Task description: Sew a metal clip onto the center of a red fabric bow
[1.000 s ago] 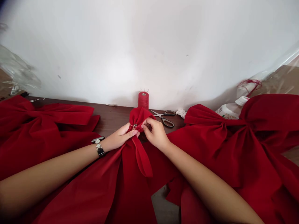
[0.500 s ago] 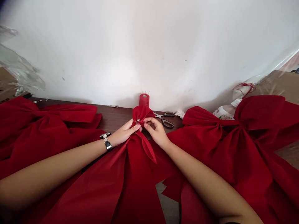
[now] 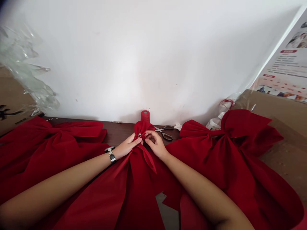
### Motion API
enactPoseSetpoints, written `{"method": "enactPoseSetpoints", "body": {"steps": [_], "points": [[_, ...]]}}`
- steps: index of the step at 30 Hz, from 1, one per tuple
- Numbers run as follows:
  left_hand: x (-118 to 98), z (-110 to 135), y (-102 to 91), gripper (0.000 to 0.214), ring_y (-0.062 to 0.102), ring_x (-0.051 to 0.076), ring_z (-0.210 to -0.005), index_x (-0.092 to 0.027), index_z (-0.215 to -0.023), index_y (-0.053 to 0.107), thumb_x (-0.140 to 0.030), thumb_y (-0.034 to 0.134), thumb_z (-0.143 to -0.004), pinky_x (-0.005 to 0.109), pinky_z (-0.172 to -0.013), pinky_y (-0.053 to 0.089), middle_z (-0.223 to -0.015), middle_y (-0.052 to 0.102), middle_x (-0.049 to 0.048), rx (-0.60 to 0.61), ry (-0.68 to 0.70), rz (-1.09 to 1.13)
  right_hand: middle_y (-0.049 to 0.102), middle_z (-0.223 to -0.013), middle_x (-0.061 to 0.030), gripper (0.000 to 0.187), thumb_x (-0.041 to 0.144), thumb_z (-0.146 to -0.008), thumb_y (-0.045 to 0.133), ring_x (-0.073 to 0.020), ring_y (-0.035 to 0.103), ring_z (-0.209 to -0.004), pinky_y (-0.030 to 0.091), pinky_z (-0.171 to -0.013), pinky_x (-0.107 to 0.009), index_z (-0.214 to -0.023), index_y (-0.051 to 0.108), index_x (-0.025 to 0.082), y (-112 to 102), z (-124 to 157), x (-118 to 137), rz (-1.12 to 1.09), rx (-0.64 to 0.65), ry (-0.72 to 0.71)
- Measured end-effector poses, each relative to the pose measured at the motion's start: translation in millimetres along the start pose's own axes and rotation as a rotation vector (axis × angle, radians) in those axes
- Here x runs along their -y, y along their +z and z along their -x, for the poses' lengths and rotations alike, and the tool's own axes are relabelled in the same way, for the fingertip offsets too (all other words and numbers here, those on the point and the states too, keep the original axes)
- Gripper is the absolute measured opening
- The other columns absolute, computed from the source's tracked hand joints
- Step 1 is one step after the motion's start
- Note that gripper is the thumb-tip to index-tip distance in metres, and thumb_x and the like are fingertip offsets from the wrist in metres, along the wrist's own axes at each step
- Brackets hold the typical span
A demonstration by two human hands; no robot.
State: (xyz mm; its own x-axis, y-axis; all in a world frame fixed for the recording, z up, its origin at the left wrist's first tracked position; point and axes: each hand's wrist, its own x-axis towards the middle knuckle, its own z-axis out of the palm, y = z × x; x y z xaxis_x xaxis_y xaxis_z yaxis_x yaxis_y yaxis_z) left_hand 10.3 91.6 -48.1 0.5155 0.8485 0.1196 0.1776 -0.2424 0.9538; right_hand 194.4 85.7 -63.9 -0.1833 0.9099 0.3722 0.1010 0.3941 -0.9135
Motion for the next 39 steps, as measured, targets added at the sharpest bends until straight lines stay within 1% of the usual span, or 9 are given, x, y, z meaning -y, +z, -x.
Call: {"method": "enactPoseSetpoints", "body": {"steps": [8,14,22,26,29,32,34,36,39], "points": [[0,0,-0.5,0.044,0.057,0.021,-0.095,-0.015,-0.117,0.050,-0.051,0.045,-0.093,0.037,-0.095,0.042,-0.099,0.062,0.0064,0.023,0.008,-0.024,0.057,-0.095,-0.0059,0.023,0.032,-0.078,0.057,-0.0144,0.054,-0.080,0.048,-0.070,-0.026,-0.095,0.061,0.017,-4,0,6,0.034,-0.001,-0.036],[-2,1,-0.3,0.049,0.053,0.026,-0.111,-0.016,-0.128,0.047,-0.049,0.046,-0.093,0.042,-0.102,0.038,-0.110,0.062,0.0104,0.035,0.070,-0.078,0.056,-0.083,-0.0041,0.016,0.029,-0.077,0.056,-0.0157,0.055,-0.080,0.047,-0.071,-0.026,-0.086,0.060,0.017,-4,-2,8,0.094,-0.028,-0.072],[0,2,-0.7,0.051,0.050,0.027,-0.120,-0.016,-0.131,0.045,-0.049,0.046,-0.092,0.044,-0.108,0.034,-0.121,0.060,0.0121,0.014,0.074,-0.091,0.055,-0.085,-0.0036,0.019,0.028,-0.076,0.058,-0.0152,0.057,-0.080,0.049,-0.072,-0.027,-0.091,0.060,0.018,-3,2,13,0.042,0.021,-0.071],[-2,3,-0.4,0.050,0.049,0.027,-0.123,-0.018,-0.131,0.047,-0.049,0.048,-0.091,0.043,-0.110,0.032,-0.132,0.056,0.0122,-0.006,0.089,-0.099,0.055,-0.087,-0.0046,0.017,0.026,-0.078,0.057,-0.0153,0.058,-0.080,0.050,-0.070,-0.026,-0.092,0.061,0.017,-4,3,16,0.103,0.036,-0.123],[-3,2,0.1,0.049,0.051,0.027,-0.121,-0.017,-0.129,0.049,-0.048,0.048,-0.091,0.043,-0.109,0.034,-0.131,0.057,0.0121,-0.019,0.079,-0.103,0.060,-0.085,-0.0055,0.013,0.021,-0.080,0.052,-0.0164,0.058,-0.079,0.049,-0.072,-0.029,-0.088,0.062,0.017,-5,2,22,0.308,-0.010,-0.188],[-2,0,0.9,0.045,0.054,0.027,-0.116,-0.016,-0.123,0.052,-0.046,0.051,-0.090,0.044,-0.106,0.037,-0.122,0.062,0.0117,-0.058,0.051,-0.124,0.065,-0.083,-0.0059,0.013,0.016,-0.082,0.050,-0.0198,0.058,-0.084,0.046,-0.081,-0.036,-0.081,0.063,0.017,-7,1,31,0.630,-0.101,-0.299],[1,-2,1.6,0.043,0.054,0.027,-0.116,-0.015,-0.121,0.053,-0.045,0.052,-0.090,0.043,-0.106,0.037,-0.118,0.064,0.0111,-0.086,0.049,-0.134,0.067,-0.086,-0.0065,0.013,0.015,-0.083,0.051,-0.0222,0.057,-0.090,0.044,-0.084,-0.038,-0.084,0.064,0.017,-7,0,37,0.781,-0.098,-0.395],[3,-4,2.0,0.043,0.055,0.027,-0.116,-0.015,-0.119,0.054,-0.046,0.052,-0.090,0.042,-0.105,0.038,-0.118,0.064,0.0110,-0.100,0.054,-0.135,0.067,-0.091,-0.0070,0.014,0.014,-0.084,0.051,-0.0232,0.057,-0.095,0.044,-0.085,-0.039,-0.089,0.064,0.018,-7,-2,43,0.835,-0.049,-0.491],[4,-5,2.1,0.044,0.056,0.027,-0.115,-0.015,-0.117,0.055,-0.048,0.052,-0.089,0.041,-0.104,0.039,-0.121,0.064,0.0114,-0.094,0.057,-0.125,0.066,-0.099,-0.0077,0.018,0.013,-0.086,0.050,-0.0228,0.057,-0.099,0.046,-0.089,-0.040,-0.098,0.062,0.019,-7,-3,64,0.777,0.000,-0.612]]}}
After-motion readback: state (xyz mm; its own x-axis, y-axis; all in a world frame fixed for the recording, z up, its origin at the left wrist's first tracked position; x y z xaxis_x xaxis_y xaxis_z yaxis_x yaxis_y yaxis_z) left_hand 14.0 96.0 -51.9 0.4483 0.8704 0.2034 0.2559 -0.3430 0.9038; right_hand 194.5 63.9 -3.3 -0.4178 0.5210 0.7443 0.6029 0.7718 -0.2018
